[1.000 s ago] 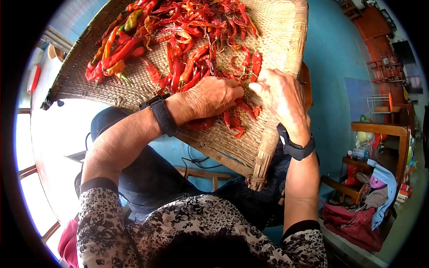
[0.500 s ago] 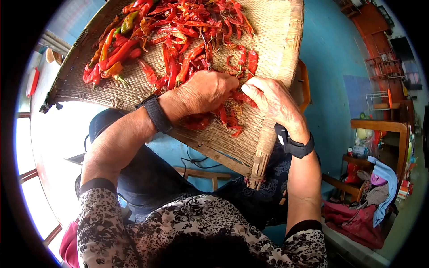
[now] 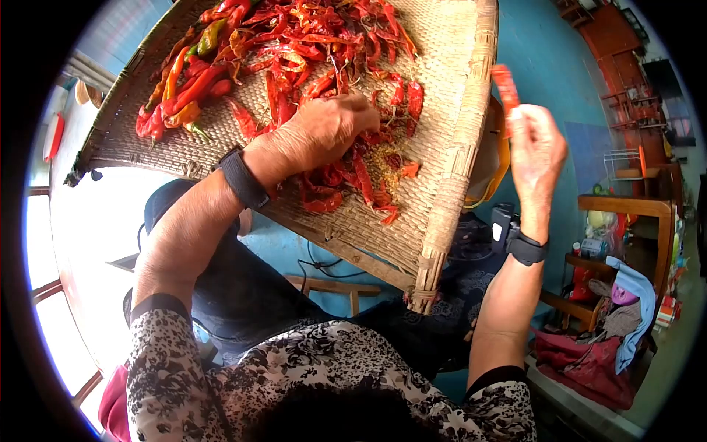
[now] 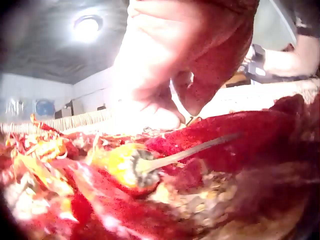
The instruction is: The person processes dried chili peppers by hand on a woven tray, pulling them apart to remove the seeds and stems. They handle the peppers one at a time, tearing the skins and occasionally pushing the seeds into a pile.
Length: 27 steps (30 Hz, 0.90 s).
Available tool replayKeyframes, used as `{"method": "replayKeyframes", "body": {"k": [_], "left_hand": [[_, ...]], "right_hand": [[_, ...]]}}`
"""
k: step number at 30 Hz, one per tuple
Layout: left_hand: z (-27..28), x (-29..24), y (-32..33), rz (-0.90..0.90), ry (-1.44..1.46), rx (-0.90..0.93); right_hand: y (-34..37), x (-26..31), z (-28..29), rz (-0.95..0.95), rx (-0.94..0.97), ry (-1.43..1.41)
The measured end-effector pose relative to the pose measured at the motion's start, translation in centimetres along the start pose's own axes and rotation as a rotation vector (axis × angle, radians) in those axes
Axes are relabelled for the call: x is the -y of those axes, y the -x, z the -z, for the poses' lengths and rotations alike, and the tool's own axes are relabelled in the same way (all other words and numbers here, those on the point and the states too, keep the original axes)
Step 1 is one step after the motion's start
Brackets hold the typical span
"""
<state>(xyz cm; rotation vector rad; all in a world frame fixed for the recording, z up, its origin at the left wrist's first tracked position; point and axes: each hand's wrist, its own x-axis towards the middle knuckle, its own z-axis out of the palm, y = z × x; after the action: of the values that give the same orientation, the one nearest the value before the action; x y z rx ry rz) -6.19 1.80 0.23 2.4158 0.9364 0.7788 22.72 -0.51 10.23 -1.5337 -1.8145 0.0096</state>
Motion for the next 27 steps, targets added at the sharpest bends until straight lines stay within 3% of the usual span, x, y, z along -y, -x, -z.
{"method": "replayKeyframes", "body": {"k": [2, 4, 6, 11, 12, 14, 18, 21, 24, 27], "left_hand": [[-0.3, 0.2, 0.6, -0.128, -0.184, 0.175], [0.1, -0.6, 0.8, -0.109, -0.144, 0.241], [0.1, -0.9, 1.0, -0.167, -0.175, 0.234], [0.4, -1.2, 1.4, -0.209, -0.178, 0.235], [0.5, -1.3, 1.3, -0.210, -0.164, 0.251], [0.2, -1.2, 1.3, -0.213, -0.164, 0.239], [-0.7, -0.4, 1.2, -0.202, -0.188, 0.136], [-0.6, -0.6, 0.8, -0.130, -0.196, 0.152], [-0.2, -0.9, 0.4, -0.225, -0.078, 0.133], [-0.8, -1.1, 0.1, -0.209, 0.001, 0.124]], "right_hand": [[-0.3, -0.9, 1.2, -0.066, -0.133, 0.157], [-0.4, -1.0, 1.2, 0.119, -0.246, 0.362], [0.0, -0.1, 0.4, 0.084, -0.138, 0.222], [3.2, 4.6, -2.9, 0.164, 0.598, -0.193], [3.8, 5.1, -3.4, 0.115, 0.770, -0.198], [4.4, 5.9, -3.8, 0.276, 0.902, -0.068], [4.9, 5.9, -4.2, 0.425, 0.986, 0.051], [5.4, 6.5, -4.4, 0.395, 0.925, -0.066], [5.8, 6.7, -4.4, 0.303, 0.833, -0.084], [5.3, 5.9, -4.4, 0.263, 0.780, -0.079]]}}
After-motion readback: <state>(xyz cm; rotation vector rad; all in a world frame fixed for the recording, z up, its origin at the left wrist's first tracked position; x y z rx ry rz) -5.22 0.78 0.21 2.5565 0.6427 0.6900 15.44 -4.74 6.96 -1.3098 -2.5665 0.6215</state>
